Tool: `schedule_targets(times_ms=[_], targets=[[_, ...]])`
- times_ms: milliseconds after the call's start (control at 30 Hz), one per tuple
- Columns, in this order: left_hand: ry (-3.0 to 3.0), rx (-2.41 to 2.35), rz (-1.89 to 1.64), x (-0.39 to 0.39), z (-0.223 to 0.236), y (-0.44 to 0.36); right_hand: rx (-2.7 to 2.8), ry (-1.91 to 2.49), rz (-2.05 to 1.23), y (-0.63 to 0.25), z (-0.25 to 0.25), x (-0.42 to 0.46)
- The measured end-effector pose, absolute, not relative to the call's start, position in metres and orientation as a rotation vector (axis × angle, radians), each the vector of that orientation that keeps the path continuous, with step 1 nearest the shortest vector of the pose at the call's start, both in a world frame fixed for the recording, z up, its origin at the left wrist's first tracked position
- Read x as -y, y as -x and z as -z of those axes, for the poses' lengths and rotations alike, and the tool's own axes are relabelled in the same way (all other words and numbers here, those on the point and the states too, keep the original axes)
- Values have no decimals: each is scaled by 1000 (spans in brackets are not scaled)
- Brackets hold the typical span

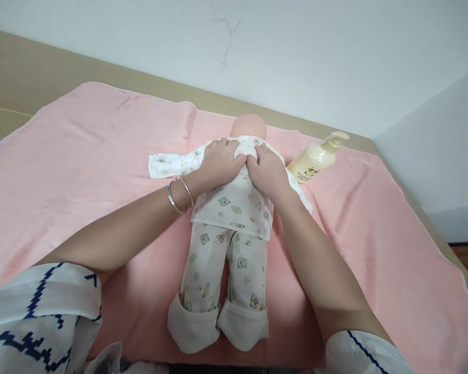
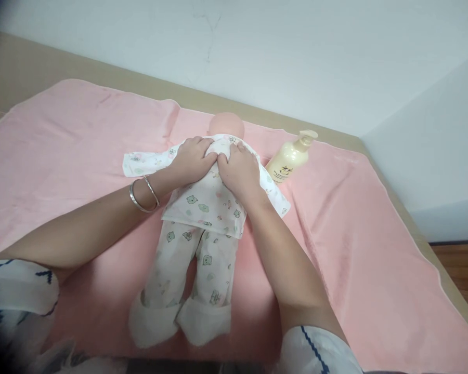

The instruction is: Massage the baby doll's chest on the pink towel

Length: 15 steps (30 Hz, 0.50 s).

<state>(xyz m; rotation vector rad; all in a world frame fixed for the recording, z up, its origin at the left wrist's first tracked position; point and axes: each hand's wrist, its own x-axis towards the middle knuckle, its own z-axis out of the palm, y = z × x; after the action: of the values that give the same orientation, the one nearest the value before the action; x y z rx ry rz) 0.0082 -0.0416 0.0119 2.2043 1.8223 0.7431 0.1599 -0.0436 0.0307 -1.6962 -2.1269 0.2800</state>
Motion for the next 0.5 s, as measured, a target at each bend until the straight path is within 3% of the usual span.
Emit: schedule_targets(times_ms=[500], targets=[[-2344,-1781,-690,49,-18,-13,2193,1666,-234,-162,-28,41]])
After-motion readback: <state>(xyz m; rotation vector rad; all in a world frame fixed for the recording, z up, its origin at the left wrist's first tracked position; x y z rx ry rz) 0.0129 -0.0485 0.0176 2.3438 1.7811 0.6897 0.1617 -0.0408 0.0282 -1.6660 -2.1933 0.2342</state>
